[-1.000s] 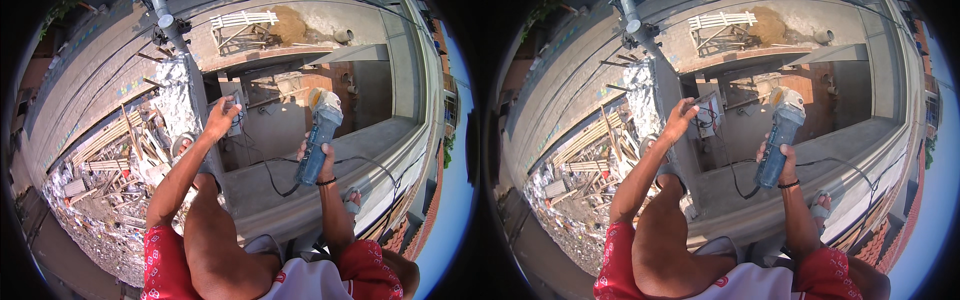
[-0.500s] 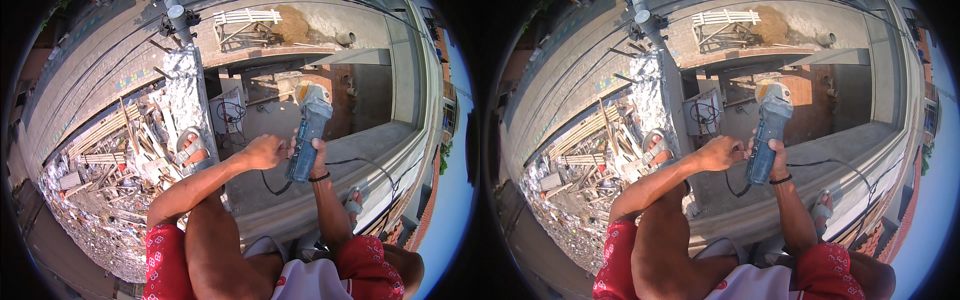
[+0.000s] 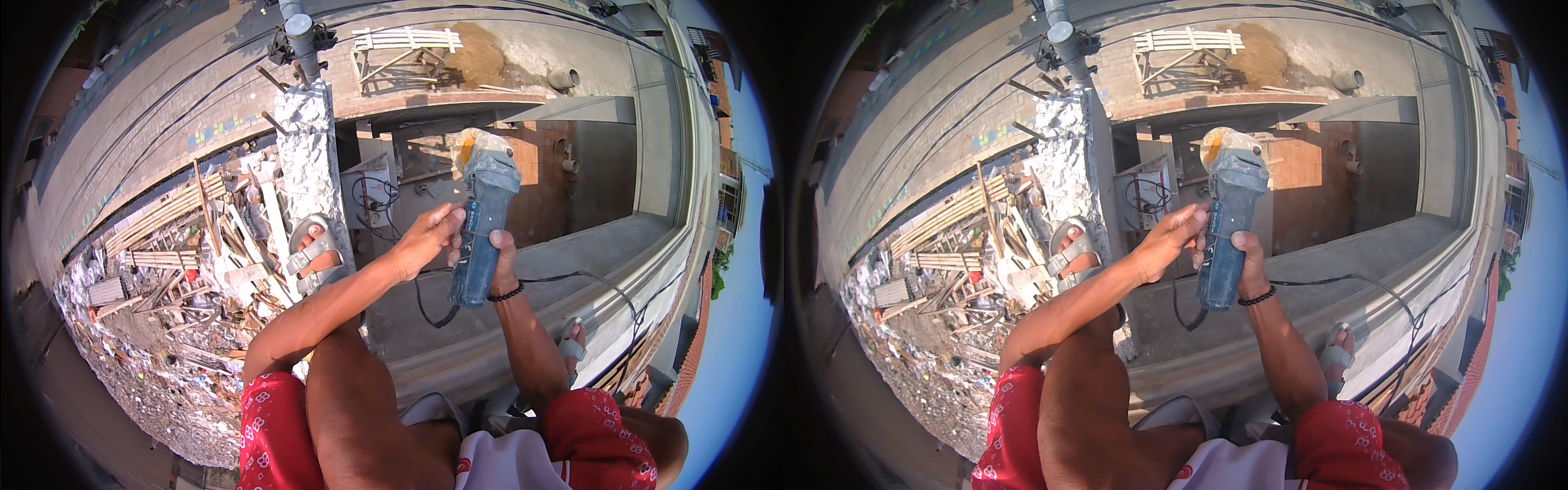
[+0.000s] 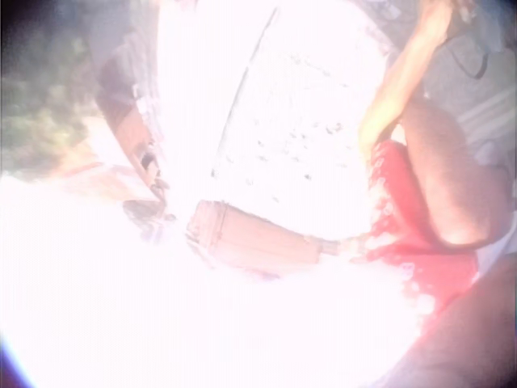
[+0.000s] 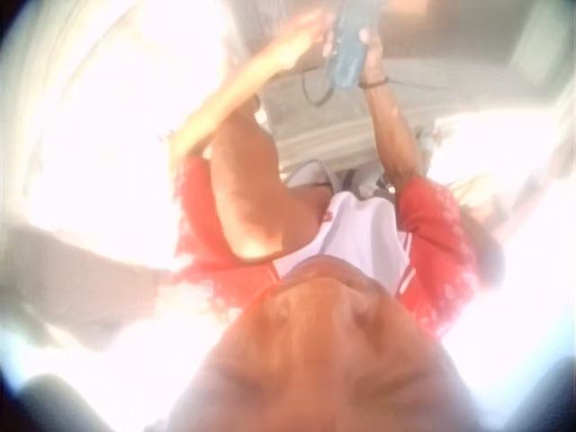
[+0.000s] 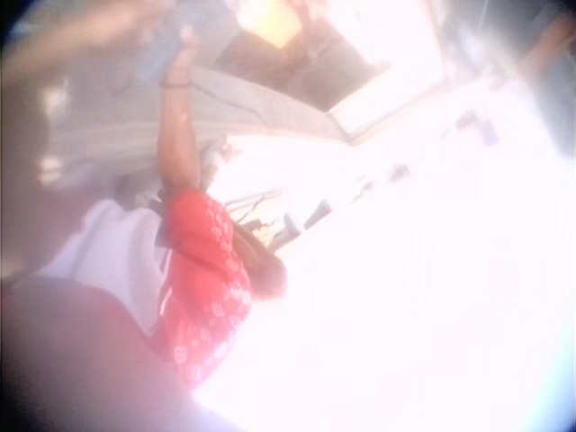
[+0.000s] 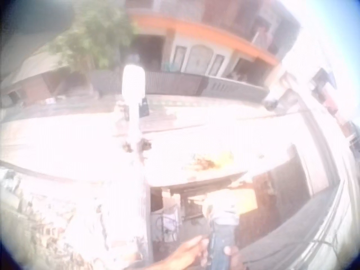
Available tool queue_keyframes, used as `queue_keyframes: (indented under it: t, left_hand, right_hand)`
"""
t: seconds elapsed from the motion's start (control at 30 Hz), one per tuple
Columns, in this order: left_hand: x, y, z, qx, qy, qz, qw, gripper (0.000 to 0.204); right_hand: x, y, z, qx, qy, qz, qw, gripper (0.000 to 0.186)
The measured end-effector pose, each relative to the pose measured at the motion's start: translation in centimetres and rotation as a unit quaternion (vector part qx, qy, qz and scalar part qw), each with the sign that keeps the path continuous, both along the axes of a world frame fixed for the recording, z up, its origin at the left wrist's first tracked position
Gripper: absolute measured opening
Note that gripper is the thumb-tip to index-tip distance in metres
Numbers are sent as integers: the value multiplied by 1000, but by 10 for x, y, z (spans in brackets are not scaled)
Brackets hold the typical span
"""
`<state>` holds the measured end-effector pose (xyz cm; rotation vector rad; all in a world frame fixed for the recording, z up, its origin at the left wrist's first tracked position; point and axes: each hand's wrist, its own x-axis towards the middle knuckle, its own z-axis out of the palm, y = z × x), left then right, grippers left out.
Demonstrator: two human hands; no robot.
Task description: The person uses an angle grinder to grind a concrete surface on a rooftop. They hold the tool with both hands and move it along the edge of the concrete, creating dust and debris.
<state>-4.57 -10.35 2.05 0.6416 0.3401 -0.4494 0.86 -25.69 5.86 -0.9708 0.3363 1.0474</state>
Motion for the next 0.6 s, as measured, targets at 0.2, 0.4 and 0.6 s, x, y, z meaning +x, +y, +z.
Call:
queue_keyframes:
  t: [0.2, 0.4, 0.6]
  left_hand:
    - [-4, 2, -18, -124, 39, 33, 991, 61]
    - [-11, 5, -33, -144, 88, 67, 983, 59]
    - [-12, 12, -39, -183, 95, 119, 971, 58]
  right_hand:
    - [-19, 19, -7, 30, 8, 17, 999, 60]
    - [-24, 32, -12, 50, 35, 34, 998, 61]
    - [-22, 45, -20, 48, 53, 42, 997, 61]
